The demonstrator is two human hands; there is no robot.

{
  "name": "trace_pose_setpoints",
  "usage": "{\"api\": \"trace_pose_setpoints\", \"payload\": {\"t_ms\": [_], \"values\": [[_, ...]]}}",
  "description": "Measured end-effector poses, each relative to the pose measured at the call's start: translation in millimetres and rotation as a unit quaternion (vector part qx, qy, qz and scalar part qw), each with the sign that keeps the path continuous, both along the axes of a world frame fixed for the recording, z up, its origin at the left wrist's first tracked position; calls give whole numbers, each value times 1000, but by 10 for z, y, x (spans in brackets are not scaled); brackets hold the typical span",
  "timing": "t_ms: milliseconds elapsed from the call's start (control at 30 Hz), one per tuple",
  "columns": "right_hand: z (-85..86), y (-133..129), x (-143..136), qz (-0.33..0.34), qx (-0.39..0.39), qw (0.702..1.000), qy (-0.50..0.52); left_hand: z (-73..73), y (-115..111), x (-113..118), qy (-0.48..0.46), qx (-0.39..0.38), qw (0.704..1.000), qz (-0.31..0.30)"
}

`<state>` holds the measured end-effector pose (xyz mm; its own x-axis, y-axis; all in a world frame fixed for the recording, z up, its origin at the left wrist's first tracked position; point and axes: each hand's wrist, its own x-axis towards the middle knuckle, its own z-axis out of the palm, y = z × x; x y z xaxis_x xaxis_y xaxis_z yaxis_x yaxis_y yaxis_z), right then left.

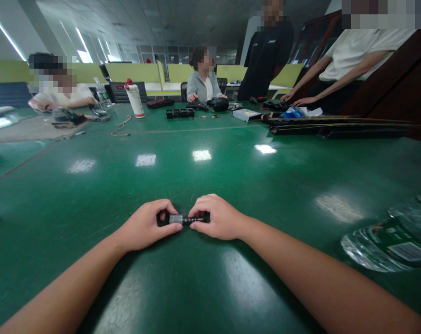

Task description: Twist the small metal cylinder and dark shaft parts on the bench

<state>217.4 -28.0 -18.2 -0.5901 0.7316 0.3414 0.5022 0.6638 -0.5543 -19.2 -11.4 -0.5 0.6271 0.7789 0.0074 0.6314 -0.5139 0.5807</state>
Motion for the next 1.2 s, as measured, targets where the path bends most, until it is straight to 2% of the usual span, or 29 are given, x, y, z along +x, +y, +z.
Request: {"api": "trace_pose_setpoints", "payload": {"t_ms": [1200], "values": [[0,-11,10,-4,-7,1000,-16,35,-16,35,2,1,1000,10]]}}
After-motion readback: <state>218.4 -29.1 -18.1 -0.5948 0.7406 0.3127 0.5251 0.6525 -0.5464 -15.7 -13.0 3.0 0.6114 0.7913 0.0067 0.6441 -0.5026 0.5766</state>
